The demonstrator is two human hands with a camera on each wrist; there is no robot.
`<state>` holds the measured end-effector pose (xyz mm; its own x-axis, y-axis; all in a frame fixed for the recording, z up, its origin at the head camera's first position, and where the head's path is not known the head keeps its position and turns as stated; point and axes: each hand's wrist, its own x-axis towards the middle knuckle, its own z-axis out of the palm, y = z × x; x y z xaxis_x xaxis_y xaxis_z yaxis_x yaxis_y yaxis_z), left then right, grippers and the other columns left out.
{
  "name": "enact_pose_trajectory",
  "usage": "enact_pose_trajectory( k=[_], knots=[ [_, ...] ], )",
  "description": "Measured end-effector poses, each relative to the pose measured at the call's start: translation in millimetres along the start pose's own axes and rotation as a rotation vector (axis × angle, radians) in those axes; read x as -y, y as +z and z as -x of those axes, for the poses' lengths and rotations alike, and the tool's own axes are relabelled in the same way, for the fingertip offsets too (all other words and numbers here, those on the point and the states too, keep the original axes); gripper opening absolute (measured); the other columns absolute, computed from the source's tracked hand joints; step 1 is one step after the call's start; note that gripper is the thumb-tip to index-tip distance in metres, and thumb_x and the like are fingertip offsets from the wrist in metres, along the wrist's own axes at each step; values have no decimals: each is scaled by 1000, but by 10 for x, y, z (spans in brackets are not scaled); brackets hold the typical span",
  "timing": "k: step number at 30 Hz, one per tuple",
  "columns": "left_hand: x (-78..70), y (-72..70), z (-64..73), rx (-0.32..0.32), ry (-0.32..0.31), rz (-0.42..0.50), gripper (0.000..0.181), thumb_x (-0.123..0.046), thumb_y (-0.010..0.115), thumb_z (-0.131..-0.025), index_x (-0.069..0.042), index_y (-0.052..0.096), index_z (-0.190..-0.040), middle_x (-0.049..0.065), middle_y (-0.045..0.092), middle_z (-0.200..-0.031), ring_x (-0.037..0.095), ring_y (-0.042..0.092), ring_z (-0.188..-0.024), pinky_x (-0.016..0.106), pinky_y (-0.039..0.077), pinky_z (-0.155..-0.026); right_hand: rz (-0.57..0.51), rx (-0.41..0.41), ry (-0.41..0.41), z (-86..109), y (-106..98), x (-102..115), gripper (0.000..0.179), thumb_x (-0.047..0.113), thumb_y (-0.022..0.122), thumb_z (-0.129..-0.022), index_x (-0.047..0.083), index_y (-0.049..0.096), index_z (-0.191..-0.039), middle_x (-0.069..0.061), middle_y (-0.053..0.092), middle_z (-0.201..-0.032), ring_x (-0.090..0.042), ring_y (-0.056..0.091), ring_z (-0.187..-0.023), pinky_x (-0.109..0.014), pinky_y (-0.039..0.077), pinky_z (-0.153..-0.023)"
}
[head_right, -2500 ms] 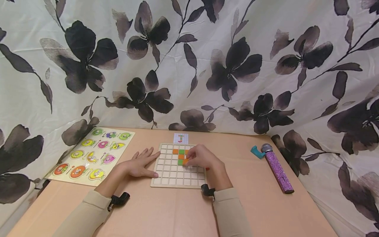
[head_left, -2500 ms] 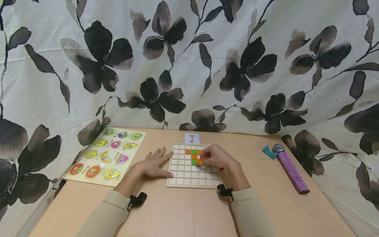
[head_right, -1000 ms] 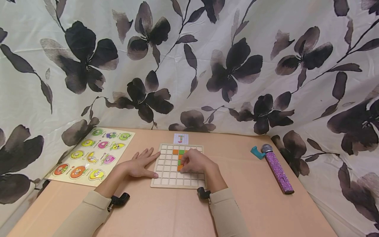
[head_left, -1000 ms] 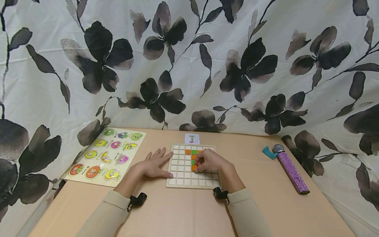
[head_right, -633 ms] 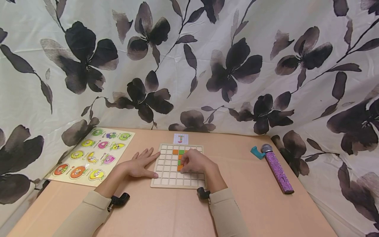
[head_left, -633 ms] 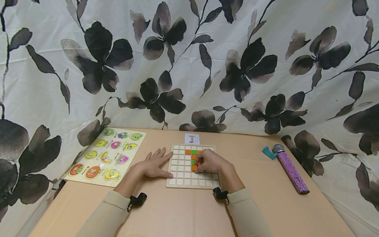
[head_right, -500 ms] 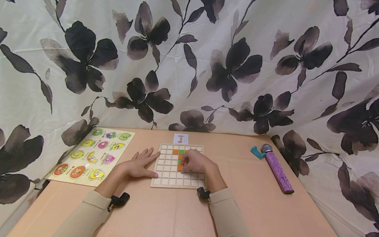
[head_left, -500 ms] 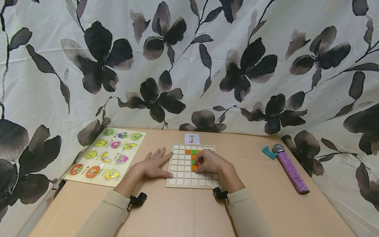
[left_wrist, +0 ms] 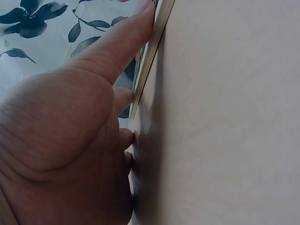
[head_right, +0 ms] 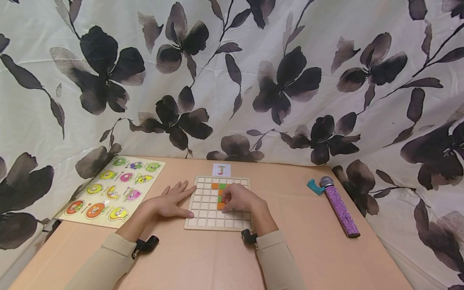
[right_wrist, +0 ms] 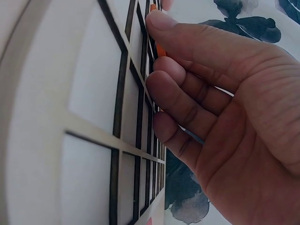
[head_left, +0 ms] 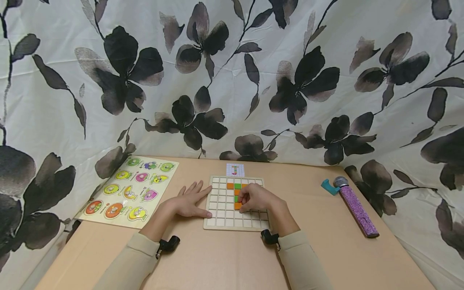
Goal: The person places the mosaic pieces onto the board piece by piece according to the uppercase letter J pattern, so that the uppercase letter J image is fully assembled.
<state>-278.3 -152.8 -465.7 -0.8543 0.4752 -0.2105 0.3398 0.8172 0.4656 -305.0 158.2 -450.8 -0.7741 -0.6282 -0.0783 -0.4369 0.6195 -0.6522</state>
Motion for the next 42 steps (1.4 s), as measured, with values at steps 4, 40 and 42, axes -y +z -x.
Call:
enact_pose_trajectory(
  k=[4,40,42],
  knots=[
    [0,3,0,3,6,6,109,-69,72,-85,-21,20,-168,20,0,-175,43,-6,-162,68,-6,-125,-15,8,5,8,-3,4,23,11,92,-78,10,74,-92,3,68,-80,-12,62,-74,-25,54,-69],
    [4,9,17,-8,30,12,109,-71,70,-86,-20,20,-168,24,0,-174,45,-6,-161,70,-8,-124,-46,-289,90,327,-470,-84,29,18,83,-89,9,75,-115,-2,68,-94,-22,59,-88,-32,51,-74],
    [2,5,21,-7,29,13,109,-71,71,-85,-20,21,-168,24,0,-174,45,-7,-161,70,-8,-124,-49,-300,96,348,-493,-116,26,17,83,-89,12,76,-114,-2,68,-94,-22,59,-88,-32,52,-73]
  ],
)
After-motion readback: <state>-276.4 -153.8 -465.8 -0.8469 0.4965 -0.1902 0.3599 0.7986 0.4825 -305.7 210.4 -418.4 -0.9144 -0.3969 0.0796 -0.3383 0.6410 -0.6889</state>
